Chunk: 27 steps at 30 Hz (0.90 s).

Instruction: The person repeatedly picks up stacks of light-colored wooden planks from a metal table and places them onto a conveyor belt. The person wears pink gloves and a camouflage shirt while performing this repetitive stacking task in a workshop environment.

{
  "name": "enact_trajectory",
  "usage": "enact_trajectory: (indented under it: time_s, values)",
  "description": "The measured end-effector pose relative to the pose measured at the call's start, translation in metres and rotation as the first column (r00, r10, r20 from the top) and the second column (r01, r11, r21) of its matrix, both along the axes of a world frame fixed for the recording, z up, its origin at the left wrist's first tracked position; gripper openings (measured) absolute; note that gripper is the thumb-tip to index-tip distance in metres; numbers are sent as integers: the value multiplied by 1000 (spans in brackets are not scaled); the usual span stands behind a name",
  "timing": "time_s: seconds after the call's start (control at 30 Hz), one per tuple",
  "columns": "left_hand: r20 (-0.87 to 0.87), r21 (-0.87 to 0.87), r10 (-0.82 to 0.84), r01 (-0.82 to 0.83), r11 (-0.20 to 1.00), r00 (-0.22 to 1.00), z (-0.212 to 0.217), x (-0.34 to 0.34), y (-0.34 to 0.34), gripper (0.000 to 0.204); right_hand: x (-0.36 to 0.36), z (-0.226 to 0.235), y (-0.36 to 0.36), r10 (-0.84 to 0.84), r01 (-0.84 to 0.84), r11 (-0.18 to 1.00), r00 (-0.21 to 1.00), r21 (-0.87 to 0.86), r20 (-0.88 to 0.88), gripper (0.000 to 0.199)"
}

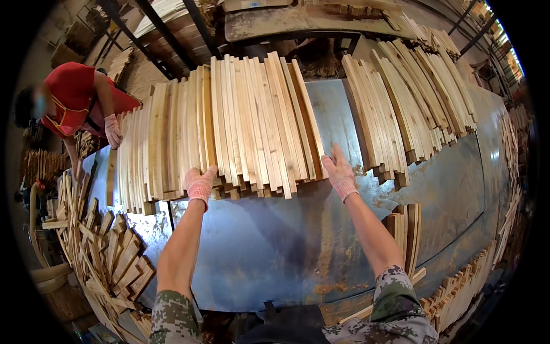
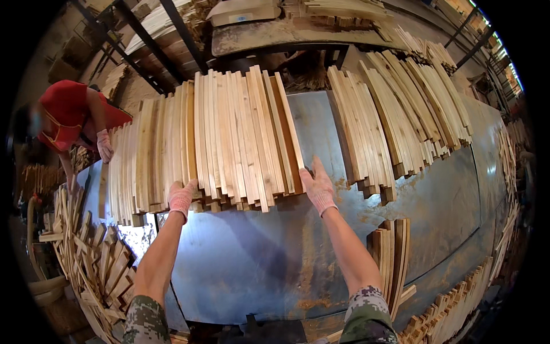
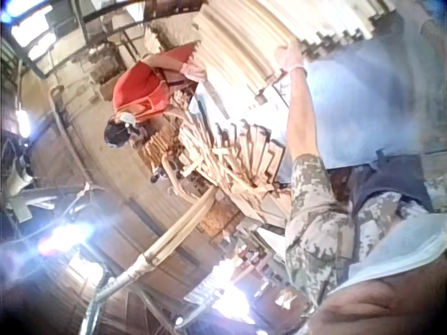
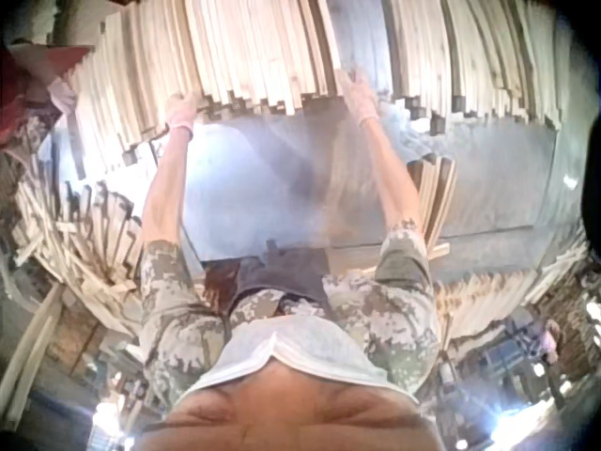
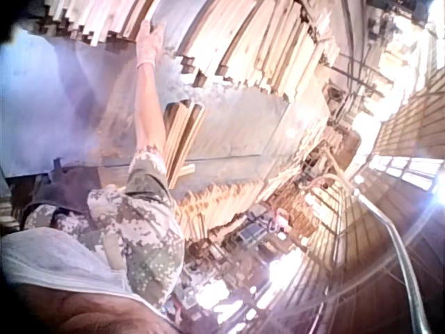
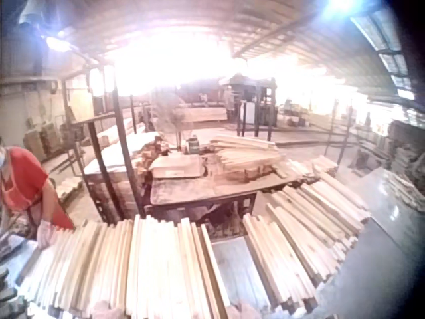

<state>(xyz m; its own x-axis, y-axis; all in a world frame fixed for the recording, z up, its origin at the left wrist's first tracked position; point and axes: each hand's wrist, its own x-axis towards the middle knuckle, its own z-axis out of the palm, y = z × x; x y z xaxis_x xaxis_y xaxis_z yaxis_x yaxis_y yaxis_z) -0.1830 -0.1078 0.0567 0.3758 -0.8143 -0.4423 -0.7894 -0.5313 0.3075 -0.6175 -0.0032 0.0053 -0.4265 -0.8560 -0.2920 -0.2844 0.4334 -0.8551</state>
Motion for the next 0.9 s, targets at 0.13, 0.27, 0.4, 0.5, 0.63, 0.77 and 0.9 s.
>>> enact_trajectory:
  time_s: [0.13, 0.27, 0.4, 0.5, 0.63, 0.77, 0.9]
  values:
    - [-141, -288, 95, -133, 948, 985, 20, -59, 18, 79, 7, -33, -20, -9, 11, 998, 1000, -68, 29, 74]
    - [-302, -459, -52, -98, 883, 952, -28, -18, 32, 73, 12, -40, -25, 44, -8, 986, 977, -169, 209, 67]
    - [-617, -426, -56, -274, 862, 785, -34, -10, 41, 64, -7, -49, -37, 113, -97, 988, 985, -120, 131, 63]
    - [-642, -385, 105, -438, 812, 760, -39, -2, 89, 59, -6, -29, -53, 166, -163, 986, 984, 41, -68, 65]
    - [-607, -283, 306, -559, 779, 733, -70, 13, 142, 62, -2, -27, -62, 291, -239, 957, 813, 166, -504, 60]
    - [-682, -214, 248, -512, 832, 688, -73, 17, 124, 74, -23, -31, -71, 131, -115, 956, 991, 271, -41, 34]
    - [-575, -207, 184, -360, 910, 797, -84, 23, 100, 65, -30, -6, -65, -94, -22, 986, 749, 167, 656, 33]
